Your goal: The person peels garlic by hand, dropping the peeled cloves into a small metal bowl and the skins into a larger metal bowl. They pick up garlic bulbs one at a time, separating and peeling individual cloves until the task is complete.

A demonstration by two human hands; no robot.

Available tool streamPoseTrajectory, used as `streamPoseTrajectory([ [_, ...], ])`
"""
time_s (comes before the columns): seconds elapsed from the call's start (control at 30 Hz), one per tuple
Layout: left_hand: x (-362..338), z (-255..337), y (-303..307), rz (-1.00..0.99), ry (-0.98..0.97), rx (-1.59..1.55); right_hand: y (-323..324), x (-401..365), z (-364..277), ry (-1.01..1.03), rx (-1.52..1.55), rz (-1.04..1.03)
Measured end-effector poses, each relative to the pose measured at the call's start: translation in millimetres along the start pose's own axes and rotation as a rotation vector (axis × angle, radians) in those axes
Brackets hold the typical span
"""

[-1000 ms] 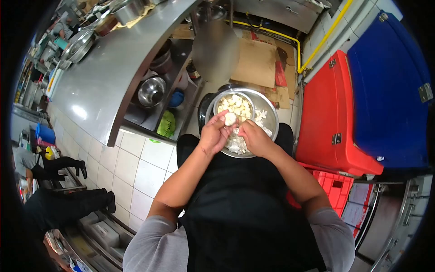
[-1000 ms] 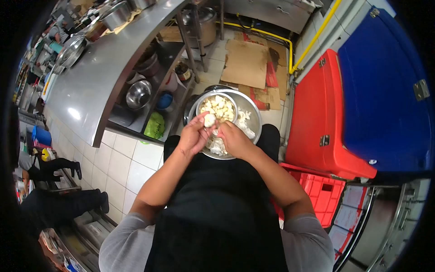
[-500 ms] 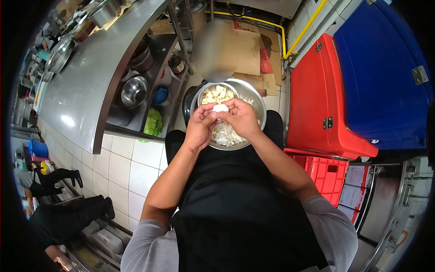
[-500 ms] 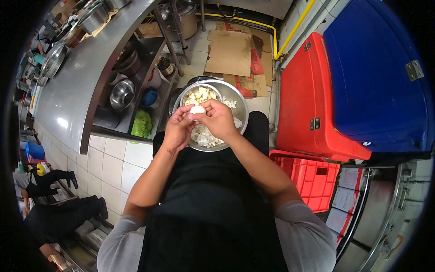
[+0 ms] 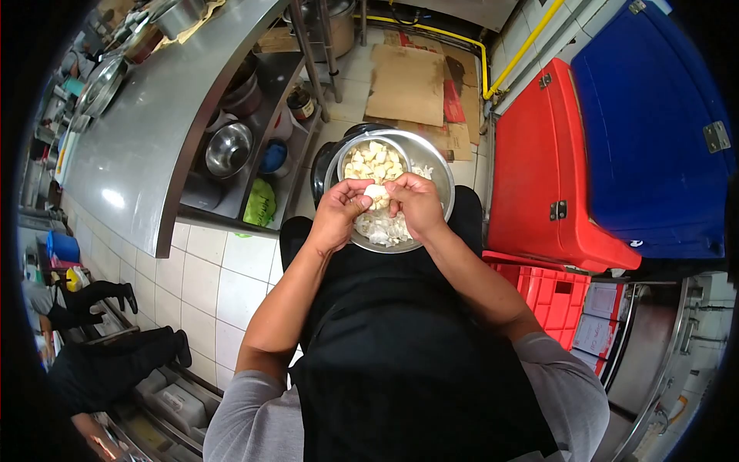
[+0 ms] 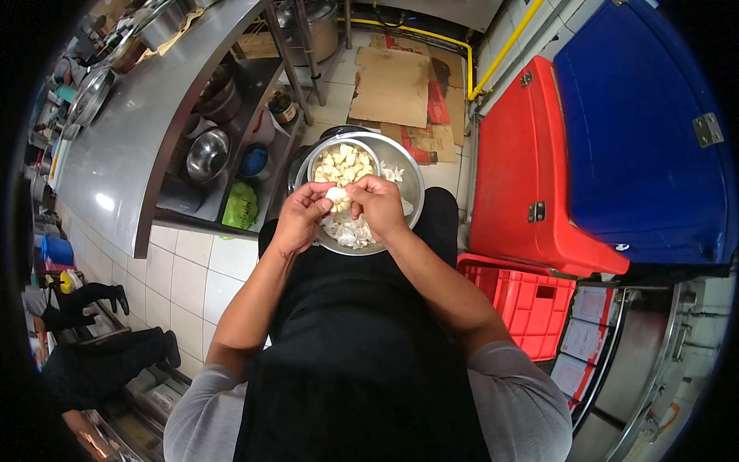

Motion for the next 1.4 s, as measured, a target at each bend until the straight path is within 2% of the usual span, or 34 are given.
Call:
streamPoseTrajectory([
  [0.07,-1.2,0.6,-2.7,-0.016,0.035,-0.008,3.2,-0.3,0.7,-0.049,0.038,0.062],
  [0.2,1.1,-5.8,-3.7,-0.093,0.104,-0.178,20.1,2.6,5.8,-0.113,0.019,0.006],
  [0.27,2.5,-4.5,-0.8,-0.095,0.1,-0.215,36.3,10.2,13.7,0.079,-0.655,-0.127],
  [0.3,1.6,-1.8,-0.6,-0.048,0.093,-0.106,35.0,10.8,13.9,0.077,-0.655,-0.13],
  [0.37,2.0,1.1,-0.7,-0.003,0.089,0.001,31.8,9.6,0.2,0.344,-0.693,-0.121],
  [0.4,2.8,3.4,-0.6,0.005,0.054,0.101,23.6,6.8,-11.1,0.341,-0.695,-0.12],
  [0.47,2.3,8.1,-4.2,0.008,0.022,0.202,-1.8,-3.3,-19.8,-0.119,-0.189,-0.124],
  [0.7,-2.8,13.1,0.2,0.012,0.001,0.311,0.9,-11.7,1.6,0.012,-0.109,-0.043],
  [0.77,-3.2,8.9,-1.4,0.006,0.012,0.31,1.2,-11.8,1.4,-0.023,-0.067,0.01],
  [0.83,-3.3,3.6,-8.1,0.021,0.077,0.077,1.7,-13.0,5.2,-0.056,-0.028,0.065],
  [0.87,-3.9,2.7,-13.2,0.02,0.074,0.075,4.0,-13.0,11.0,-0.06,0.024,0.117],
  [0.93,-11.4,4.2,-21.0,0.187,0.246,0.036,0.8,-12.8,15.9,-0.066,0.073,0.157],
  [1.0,-10.7,-4.8,-16.5,0.198,0.21,0.01,0.7,-15.0,16.5,-0.065,0.007,0.22],
  [1.03,-9.3,-9.4,-13.4,0.207,0.178,-0.012,1.1,-14.5,13.9,-0.066,0.006,0.22],
  [1.1,-7.7,-12.5,-4.8,0.198,0.162,0.023,0.7,-12.5,4.5,-0.019,-0.233,0.084],
  [1.13,-7.1,-10.4,-1.9,0.187,0.144,0.057,5.5,-10.9,3.7,-0.019,-0.232,0.087],
  [1.2,-9.1,-3.9,-1.4,0.147,0.115,0.126,8.5,-7.7,2.4,-0.064,-0.301,-0.034],
  [1.37,-8.4,3.4,5.2,0.051,0.126,0.17,5.4,-3.3,-15.1,-0.133,-0.18,-0.04],
  [1.4,-5.1,1.7,7.4,0.071,0.142,0.027,4.9,-1.5,-15.5,-0.172,-0.121,-0.021],
])
Point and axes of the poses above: each hand's wrist, its own x-axis towards the middle knuckle, its own y-axis out of the back of the hand, z = x × y, the point moved 5 cm from there along x, towards the middle knuckle, and after that the axes turned 9 degrees about y, right-handed, at the moved point
